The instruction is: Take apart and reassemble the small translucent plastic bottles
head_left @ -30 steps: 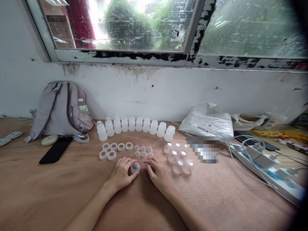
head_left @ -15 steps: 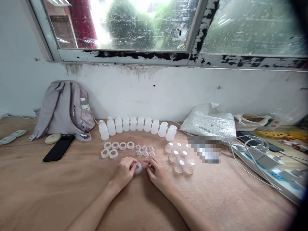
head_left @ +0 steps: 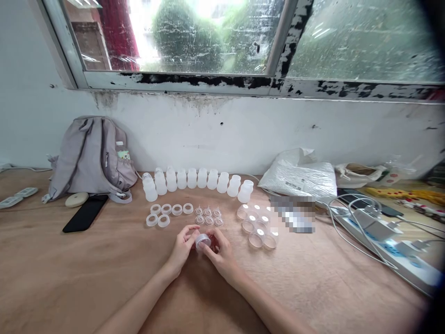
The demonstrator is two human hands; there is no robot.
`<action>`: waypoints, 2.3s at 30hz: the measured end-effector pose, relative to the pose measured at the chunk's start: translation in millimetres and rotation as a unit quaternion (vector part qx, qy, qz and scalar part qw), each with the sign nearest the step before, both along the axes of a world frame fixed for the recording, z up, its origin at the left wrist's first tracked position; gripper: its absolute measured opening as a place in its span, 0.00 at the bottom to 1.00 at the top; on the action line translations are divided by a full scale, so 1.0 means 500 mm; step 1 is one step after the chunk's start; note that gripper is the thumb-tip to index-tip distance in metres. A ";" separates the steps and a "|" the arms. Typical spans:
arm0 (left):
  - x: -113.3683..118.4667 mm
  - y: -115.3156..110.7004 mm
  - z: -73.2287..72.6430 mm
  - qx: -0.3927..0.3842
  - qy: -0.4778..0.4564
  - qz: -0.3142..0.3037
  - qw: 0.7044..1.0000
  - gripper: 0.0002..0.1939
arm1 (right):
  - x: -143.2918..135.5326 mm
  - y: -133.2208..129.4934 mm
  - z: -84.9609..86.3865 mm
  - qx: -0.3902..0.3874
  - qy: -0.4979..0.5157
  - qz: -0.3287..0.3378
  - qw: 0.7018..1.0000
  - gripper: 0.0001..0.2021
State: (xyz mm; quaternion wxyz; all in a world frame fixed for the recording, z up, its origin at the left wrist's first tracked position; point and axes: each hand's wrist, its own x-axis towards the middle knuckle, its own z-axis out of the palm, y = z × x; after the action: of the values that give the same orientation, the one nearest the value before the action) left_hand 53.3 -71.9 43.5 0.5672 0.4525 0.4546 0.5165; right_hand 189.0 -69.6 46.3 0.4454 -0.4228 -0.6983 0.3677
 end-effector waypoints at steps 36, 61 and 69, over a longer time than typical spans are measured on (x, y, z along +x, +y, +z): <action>0.024 -0.052 0.004 0.185 0.348 -0.040 0.918 0.10 | 0.005 0.016 -0.008 -0.063 0.041 -0.012 0.997 0.08; -0.006 -0.011 0.006 -0.035 0.014 -0.060 0.997 0.25 | 0.006 -0.001 0.016 0.066 -0.086 0.040 0.993 0.09; -0.007 -0.001 0.012 -0.017 0.073 -0.018 0.997 0.20 | 0.003 -0.002 0.007 0.129 -0.112 0.070 0.983 0.09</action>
State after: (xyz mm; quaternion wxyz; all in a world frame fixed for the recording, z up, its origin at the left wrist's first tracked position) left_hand 49.9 -72.6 49.4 0.5495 0.4876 0.4954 0.4635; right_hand 190.4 -70.8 49.8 0.3888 -0.3505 -0.8130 0.2550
